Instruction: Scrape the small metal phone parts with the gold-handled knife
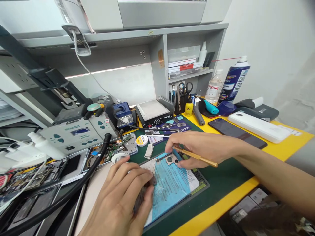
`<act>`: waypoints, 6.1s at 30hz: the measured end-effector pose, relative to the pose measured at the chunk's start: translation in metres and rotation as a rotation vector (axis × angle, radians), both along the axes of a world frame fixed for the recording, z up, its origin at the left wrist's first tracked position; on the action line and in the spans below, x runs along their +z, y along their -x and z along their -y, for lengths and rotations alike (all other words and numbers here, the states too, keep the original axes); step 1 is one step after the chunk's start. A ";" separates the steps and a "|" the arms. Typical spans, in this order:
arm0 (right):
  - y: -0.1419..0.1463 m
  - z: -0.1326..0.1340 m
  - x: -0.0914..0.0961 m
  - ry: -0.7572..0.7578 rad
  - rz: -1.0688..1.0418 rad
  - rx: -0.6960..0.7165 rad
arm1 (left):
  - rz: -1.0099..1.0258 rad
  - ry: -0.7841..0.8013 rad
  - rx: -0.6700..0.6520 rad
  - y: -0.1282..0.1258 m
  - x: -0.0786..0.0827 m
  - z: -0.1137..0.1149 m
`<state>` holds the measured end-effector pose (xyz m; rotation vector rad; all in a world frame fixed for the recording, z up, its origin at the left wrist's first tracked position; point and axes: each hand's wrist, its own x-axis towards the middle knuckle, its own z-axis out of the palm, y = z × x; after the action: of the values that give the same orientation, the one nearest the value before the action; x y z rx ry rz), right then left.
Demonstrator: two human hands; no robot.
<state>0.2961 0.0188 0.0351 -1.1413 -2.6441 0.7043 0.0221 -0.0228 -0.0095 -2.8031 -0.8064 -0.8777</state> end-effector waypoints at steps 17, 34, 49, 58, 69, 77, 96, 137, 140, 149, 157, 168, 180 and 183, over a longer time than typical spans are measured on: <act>0.040 0.027 -0.004 0.622 -0.533 -0.157 | 0.077 0.147 0.048 0.000 -0.003 0.003; 0.054 0.028 -0.017 0.753 -0.611 -0.370 | 0.097 0.142 0.105 0.001 -0.003 0.005; 0.057 0.035 -0.022 0.769 -0.610 -0.411 | 0.126 0.104 0.090 0.000 -0.010 0.002; 0.058 0.035 -0.023 0.779 -0.591 -0.422 | 0.125 0.102 0.086 0.001 -0.012 0.001; 0.059 0.034 -0.018 0.761 -0.512 -0.430 | 0.073 0.166 0.095 0.003 -0.010 0.003; 0.059 0.034 -0.019 0.760 -0.512 -0.421 | 0.062 0.153 0.099 0.004 -0.012 0.003; 0.059 0.034 -0.024 0.743 -0.568 -0.418 | 0.070 0.180 0.098 0.006 -0.010 0.003; 0.061 0.031 -0.011 0.781 -0.575 -0.534 | 0.003 0.191 0.100 0.007 -0.009 0.004; 0.062 0.031 -0.010 0.782 -0.566 -0.521 | 0.023 0.190 0.103 0.006 -0.009 0.004; 0.060 0.030 -0.016 0.772 -0.574 -0.502 | 0.018 0.191 0.091 0.005 -0.008 0.003; 0.060 0.032 -0.015 0.777 -0.550 -0.492 | 0.007 0.198 0.098 0.007 -0.007 0.005; 0.060 0.031 -0.022 0.731 -0.619 -0.519 | 0.022 0.194 0.106 0.007 -0.008 0.006; 0.058 0.032 -0.023 0.738 -0.625 -0.481 | 0.018 0.228 0.080 0.005 -0.007 0.004; 0.057 0.033 -0.023 0.737 -0.619 -0.476 | 0.006 0.228 0.084 0.006 -0.008 0.005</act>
<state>0.2386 -0.0146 0.0119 -1.3356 -1.5394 1.6502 0.0160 -0.0276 -0.0173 -2.9321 -1.0815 -0.8296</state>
